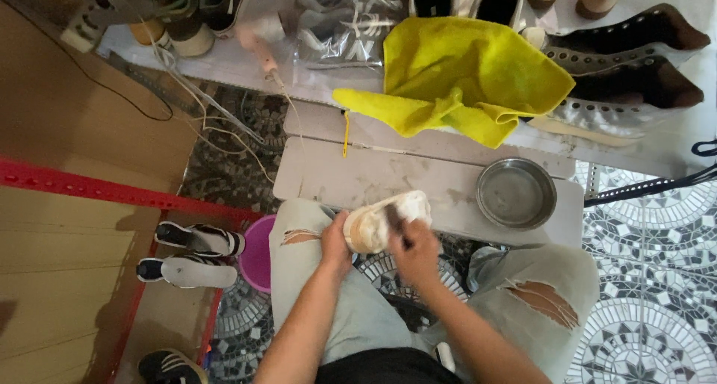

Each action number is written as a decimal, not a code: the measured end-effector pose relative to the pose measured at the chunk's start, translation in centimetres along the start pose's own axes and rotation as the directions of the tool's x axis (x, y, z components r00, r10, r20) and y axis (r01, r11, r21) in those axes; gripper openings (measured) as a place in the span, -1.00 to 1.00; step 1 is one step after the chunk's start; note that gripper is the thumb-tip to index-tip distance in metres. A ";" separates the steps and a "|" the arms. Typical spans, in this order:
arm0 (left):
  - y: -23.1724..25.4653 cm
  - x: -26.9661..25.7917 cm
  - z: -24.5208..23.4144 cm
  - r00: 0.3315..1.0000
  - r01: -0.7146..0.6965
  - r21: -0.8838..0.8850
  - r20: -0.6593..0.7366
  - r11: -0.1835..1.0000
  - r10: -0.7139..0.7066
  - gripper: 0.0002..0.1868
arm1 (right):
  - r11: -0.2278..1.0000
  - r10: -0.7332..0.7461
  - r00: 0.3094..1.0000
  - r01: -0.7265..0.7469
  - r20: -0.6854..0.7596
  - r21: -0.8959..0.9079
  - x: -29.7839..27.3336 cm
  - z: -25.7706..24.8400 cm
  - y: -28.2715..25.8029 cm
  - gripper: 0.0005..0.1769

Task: The person scrubs a white sneaker with a brush, repeatedly dipping the brush into a metal bowl of water to clean the shoe's surface. The person holds the shoe in their left hand while scrubbing with their right hand.

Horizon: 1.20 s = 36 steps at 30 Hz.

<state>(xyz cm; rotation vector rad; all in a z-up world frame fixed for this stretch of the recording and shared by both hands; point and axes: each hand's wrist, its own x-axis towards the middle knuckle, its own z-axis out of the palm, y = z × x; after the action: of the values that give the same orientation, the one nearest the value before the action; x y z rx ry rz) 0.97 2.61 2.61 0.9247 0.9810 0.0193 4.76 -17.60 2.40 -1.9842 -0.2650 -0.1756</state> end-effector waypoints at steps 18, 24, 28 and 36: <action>-3.6 3.1 -2.2 1.000 -0.001 0.095 -0.005 0.995 0.002 -0.67 | 0.991 -0.131 0.972 0.127 0.195 0.034 -0.8 -0.9 -3.2 -0.69; -2.2 2.4 -0.2 0.998 0.004 -0.026 -0.059 1.000 -0.005 -0.62 | 0.992 0.012 0.999 -0.007 -0.037 0.129 0.0 -0.5 1.7 -0.81; -2.5 2.4 -0.5 0.998 0.018 -0.014 -0.061 1.000 -0.019 -0.60 | 0.994 0.109 0.994 -0.109 0.011 -0.015 -0.4 -0.9 1.7 -0.65; -3.7 4.5 -1.4 0.999 -0.001 -0.008 -0.035 1.000 0.001 -0.57 | 0.996 -0.020 0.997 0.026 0.077 -0.083 -0.7 -0.2 3.0 -0.58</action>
<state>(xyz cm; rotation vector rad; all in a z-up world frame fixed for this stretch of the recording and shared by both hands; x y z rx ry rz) 1.25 3.01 -3.35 0.9200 1.0117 0.0404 4.93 -19.08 -0.32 -2.0745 -0.3348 -0.1273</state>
